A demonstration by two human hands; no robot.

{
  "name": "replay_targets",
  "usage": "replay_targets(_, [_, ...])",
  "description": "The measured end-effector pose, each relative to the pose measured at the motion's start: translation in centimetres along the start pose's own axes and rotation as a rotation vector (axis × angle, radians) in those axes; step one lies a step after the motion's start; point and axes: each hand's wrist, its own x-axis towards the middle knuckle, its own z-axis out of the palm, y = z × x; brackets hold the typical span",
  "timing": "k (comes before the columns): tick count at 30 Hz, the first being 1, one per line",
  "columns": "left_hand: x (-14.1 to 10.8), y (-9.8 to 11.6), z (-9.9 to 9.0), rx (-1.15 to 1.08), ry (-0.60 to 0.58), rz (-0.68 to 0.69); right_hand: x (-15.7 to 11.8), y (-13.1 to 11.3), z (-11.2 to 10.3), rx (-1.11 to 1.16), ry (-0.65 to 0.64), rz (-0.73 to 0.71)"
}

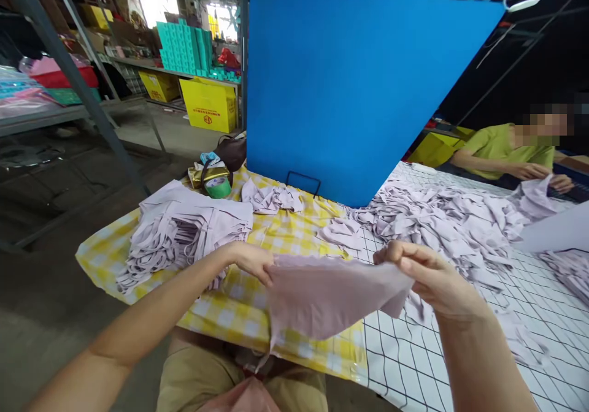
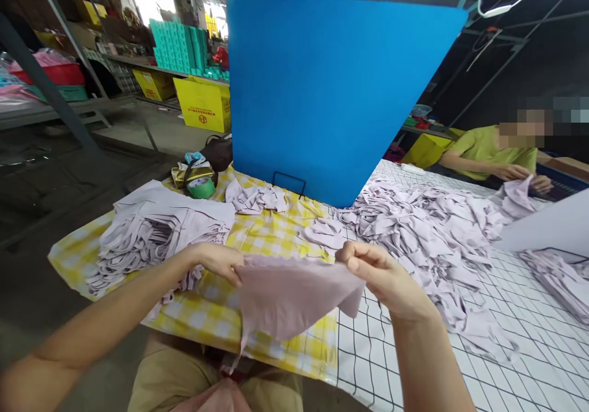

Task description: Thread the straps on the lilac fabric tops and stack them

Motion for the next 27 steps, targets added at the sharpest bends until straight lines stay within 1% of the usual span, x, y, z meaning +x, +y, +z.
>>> replay_targets(1, [-0.3,0.1,-0.6,0.021,-0.027,0.008,0.0,0.0,-0.4,-0.117,-0.028,0.027])
replay_targets(3, [-1.1,0.7,-2.0,0.105,-0.124,0.021,0.0,0.2,-1.0,-0.346,-0.05,0.077])
replay_targets(5, [-2.0,1.6,-3.6,0.201,-0.125,0.023,0.2,0.4,-1.3,-0.5,-0.036,0.114])
replay_targets(6, [-2.4,2.1,-4.3,0.239,-0.119,0.021,0.2,0.4,-1.4,-0.527,-0.021,0.115])
replay_targets(7, [-2.8,2.5,-5.1,0.264,-0.112,0.019,0.1,0.3,-1.5,-0.52,-0.013,0.107])
replay_targets(9, [-3.5,3.3,-6.3,0.3,-0.103,0.024,-0.2,0.0,-1.8,-0.429,-0.017,0.074])
replay_targets(12, [-4.1,4.3,-7.1,0.332,-0.043,0.01,-0.9,-0.7,-2.0,-0.275,0.024,0.005])
replay_targets(13, [-4.1,4.6,-7.0,0.314,-0.016,0.007,-1.0,-1.0,-1.8,-0.254,0.049,-0.021])
replay_targets(15, [-3.6,5.3,-5.9,0.194,0.06,0.045,-0.6,-1.6,-0.9,-0.253,0.081,-0.068])
replay_targets(17, [-2.5,6.2,-4.1,-0.038,0.132,0.168,0.5,-2.1,1.0,-0.294,0.06,-0.101])
replay_targets(19, [-1.1,7.0,-2.1,-0.268,0.146,0.311,2.0,-2.5,3.1,-0.358,0.015,-0.135])
replay_targets(21, [0.1,7.5,-0.8,-0.339,0.114,0.362,3.4,-2.6,4.9,-0.389,-0.02,-0.164])
replay_targets(23, [0.5,7.6,-0.6,-0.284,0.079,0.321,4.2,-2.4,5.9,-0.342,-0.046,-0.155])
replay_targets(25, [0.0,7.4,-1.2,-0.225,0.04,0.272,4.4,-1.8,6.2,-0.255,-0.092,-0.118])
replay_targets(27, [-1.0,6.9,-2.2,-0.236,0.002,0.264,4.2,-0.8,6.0,-0.155,-0.214,-0.067])
